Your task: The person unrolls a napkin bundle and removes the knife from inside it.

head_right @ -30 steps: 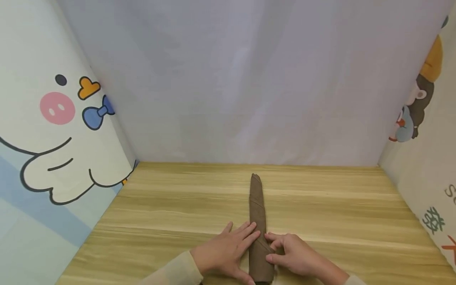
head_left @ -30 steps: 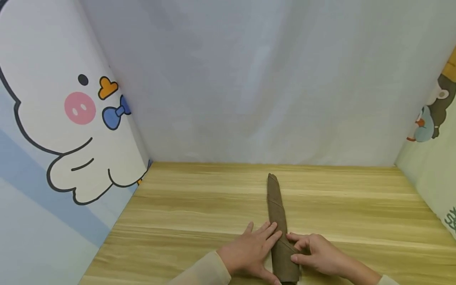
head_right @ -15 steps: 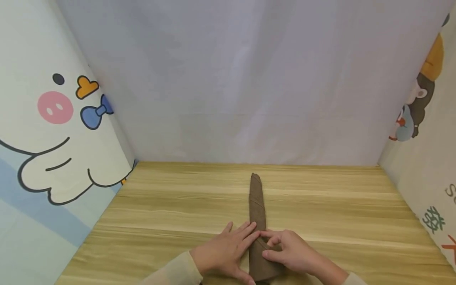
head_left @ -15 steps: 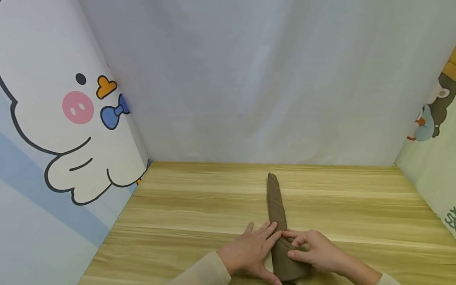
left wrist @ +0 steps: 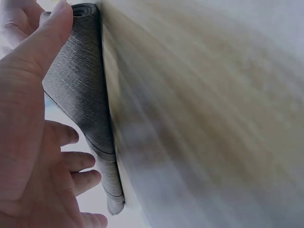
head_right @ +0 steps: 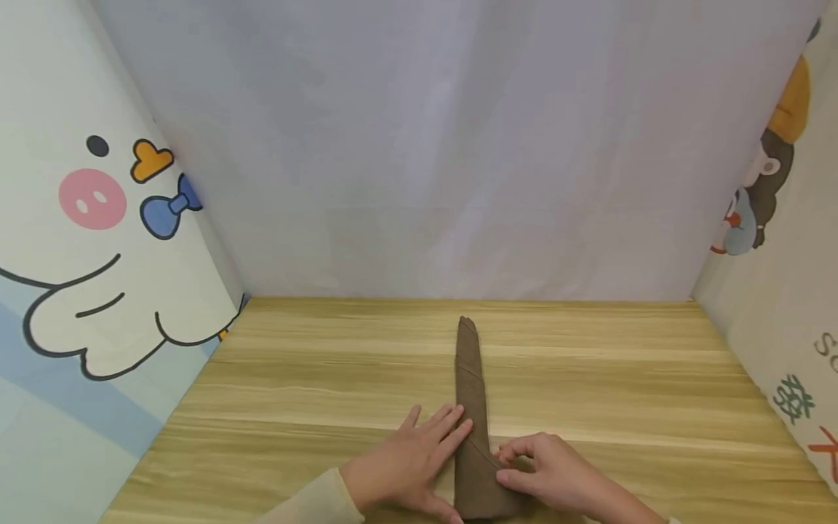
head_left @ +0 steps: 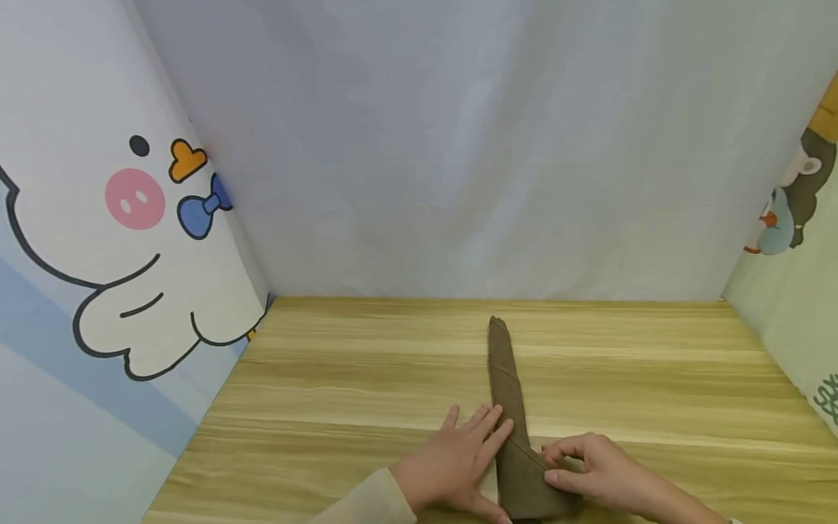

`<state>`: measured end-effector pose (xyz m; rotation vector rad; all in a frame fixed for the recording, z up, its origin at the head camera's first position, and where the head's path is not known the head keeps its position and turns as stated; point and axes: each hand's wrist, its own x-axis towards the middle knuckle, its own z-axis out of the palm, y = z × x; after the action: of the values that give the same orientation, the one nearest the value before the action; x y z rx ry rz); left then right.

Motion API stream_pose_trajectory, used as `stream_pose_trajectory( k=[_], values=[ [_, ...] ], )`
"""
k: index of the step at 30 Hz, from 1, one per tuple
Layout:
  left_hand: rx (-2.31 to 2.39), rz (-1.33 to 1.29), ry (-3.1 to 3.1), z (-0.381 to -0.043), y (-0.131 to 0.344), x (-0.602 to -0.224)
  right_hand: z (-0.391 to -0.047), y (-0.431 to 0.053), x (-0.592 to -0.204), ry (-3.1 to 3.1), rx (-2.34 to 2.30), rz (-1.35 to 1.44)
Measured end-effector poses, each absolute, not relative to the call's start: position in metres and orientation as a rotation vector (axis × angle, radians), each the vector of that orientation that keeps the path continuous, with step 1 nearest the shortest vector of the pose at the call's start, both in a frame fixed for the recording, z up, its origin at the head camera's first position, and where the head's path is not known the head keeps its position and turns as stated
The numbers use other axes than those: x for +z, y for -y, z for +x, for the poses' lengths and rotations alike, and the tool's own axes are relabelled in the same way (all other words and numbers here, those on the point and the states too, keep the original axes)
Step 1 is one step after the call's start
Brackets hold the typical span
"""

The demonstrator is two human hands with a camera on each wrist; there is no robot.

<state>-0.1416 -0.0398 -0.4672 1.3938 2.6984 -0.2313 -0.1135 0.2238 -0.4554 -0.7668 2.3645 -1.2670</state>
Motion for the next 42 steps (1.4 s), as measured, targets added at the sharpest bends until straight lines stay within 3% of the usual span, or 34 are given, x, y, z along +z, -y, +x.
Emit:
stream_pose_trajectory(
  k=[15, 21, 42],
  values=[
    [-0.324, 1.467, -2.682, -0.13, 0.04, -0.449, -0.112, -0.213, -0.448, -2.333, -1.313, -0.79],
    [-0.467, 1.469, -2.708, -0.126, 0.039, -0.456, -0.111, -0.213, -0.452, -2.415, -1.264, -0.941],
    [-0.31, 1.586, -2.701, -0.122, 0.046, -0.463, -0.135, -0.197, -0.466, -2.871, -0.752, -0.957]
  ],
)
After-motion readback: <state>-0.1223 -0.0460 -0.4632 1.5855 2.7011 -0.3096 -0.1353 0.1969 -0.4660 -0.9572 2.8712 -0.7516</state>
